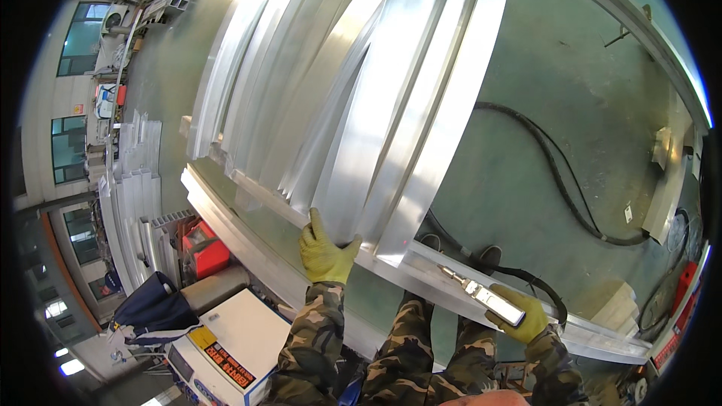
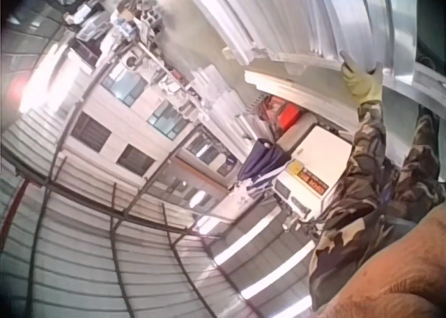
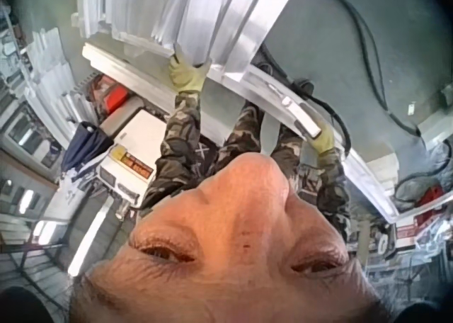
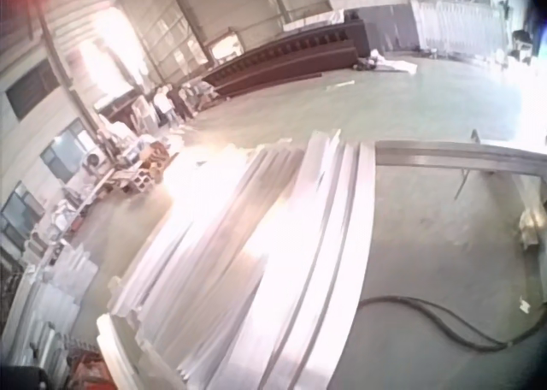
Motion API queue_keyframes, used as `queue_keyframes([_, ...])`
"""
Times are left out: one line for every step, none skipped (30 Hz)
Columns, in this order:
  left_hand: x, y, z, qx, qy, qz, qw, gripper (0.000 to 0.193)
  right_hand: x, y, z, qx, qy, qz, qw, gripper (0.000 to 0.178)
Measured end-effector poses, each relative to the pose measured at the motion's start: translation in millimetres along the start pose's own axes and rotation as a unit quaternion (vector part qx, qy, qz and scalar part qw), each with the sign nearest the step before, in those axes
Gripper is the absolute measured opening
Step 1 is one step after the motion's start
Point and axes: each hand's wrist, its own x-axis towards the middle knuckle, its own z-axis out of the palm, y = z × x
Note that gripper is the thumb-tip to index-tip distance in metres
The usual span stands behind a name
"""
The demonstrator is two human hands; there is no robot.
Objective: The person welds aluminum slats onto a rectangular metal frame using a handheld welding torch. They repeatedly position slats, weld them in place, and reposition the frame to access different sides.
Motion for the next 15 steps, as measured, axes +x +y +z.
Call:
queue_keyframes([-5.3, 5.6, -0.4, -0.016, -0.011, -0.003, 1.000, 0.115, -3.2, 2.8, -2.6, 0.000, 0.010, -0.008, 1.000, 0.055])
queue_keyframes([-10.6, 10.3, -0.5, -0.033, -0.022, -0.005, 0.999, 0.114, -7.1, 5.8, -3.8, 0.010, 0.016, -0.004, 1.000, 0.056])
queue_keyframes([-15.2, 13.2, -1.0, -0.050, -0.034, -0.007, 0.998, 0.112, -10.7, 8.2, -6.0, 0.009, 0.014, -0.004, 1.000, 0.056])
queue_keyframes([-18.8, 14.0, -2.1, -0.103, -0.075, -0.006, 0.992, 0.109, -13.0, 9.9, -9.2, 0.009, 0.014, -0.007, 1.000, 0.056])
queue_keyframes([-23.8, 12.5, -0.4, -0.155, -0.116, -0.004, 0.981, 0.106, -15.3, 11.1, -12.2, 0.008, 0.015, -0.010, 1.000, 0.056])
queue_keyframes([-28.7, 10.0, 0.9, -0.205, -0.157, -0.002, 0.966, 0.103, -17.3, 11.2, -14.3, 0.009, 0.015, -0.009, 1.000, 0.056])
queue_keyframes([-35.2, 8.2, 3.0, -0.290, -0.188, -0.010, 0.938, 0.098, -19.3, 11.1, -16.8, 0.010, 0.015, -0.007, 1.000, 0.055])
queue_keyframes([-42.6, 7.3, 6.3, -0.373, -0.219, -0.017, 0.901, 0.094, -21.8, 11.7, -18.4, 0.011, 0.016, -0.005, 1.000, 0.055])
queue_keyframes([-45.4, 13.3, 3.9, -0.452, -0.248, -0.023, 0.857, 0.089, -24.9, 13.4, -20.0, 0.015, 0.019, -0.011, 1.000, 0.055])
queue_keyframes([-49.3, 22.5, -5.6, -0.529, -0.300, -0.016, 0.794, 0.089, -28.2, 16.4, -22.1, 0.018, 0.022, -0.017, 0.999, 0.056])
queue_keyframes([-56.6, 25.4, -7.1, -0.605, -0.354, -0.070, 0.710, 0.090, -31.6, 19.6, -24.3, 0.021, 0.025, -0.022, 0.999, 0.056])
queue_keyframes([-67.3, 22.8, -21.5, -0.662, -0.392, -0.122, 0.627, 0.091, -30.8, 19.9, -24.5, 0.030, 0.024, -0.040, 0.998, 0.056])
queue_keyframes([-72.2, 33.9, -28.1, -0.716, -0.432, -0.171, 0.521, 0.092, -33.6, 20.9, -28.4, 0.025, 0.027, -0.050, 0.998, 0.056])
queue_keyframes([-78.2, 51.9, -30.6, -0.749, -0.434, -0.134, 0.483, 0.096, -35.4, 20.8, -31.1, 0.021, 0.031, -0.059, 0.998, 0.056])
queue_keyframes([-81.4, 57.5, -29.6, -0.765, -0.451, -0.127, 0.442, 0.098, -37.6, 19.4, -33.9, 0.022, 0.031, -0.059, 0.998, 0.056])
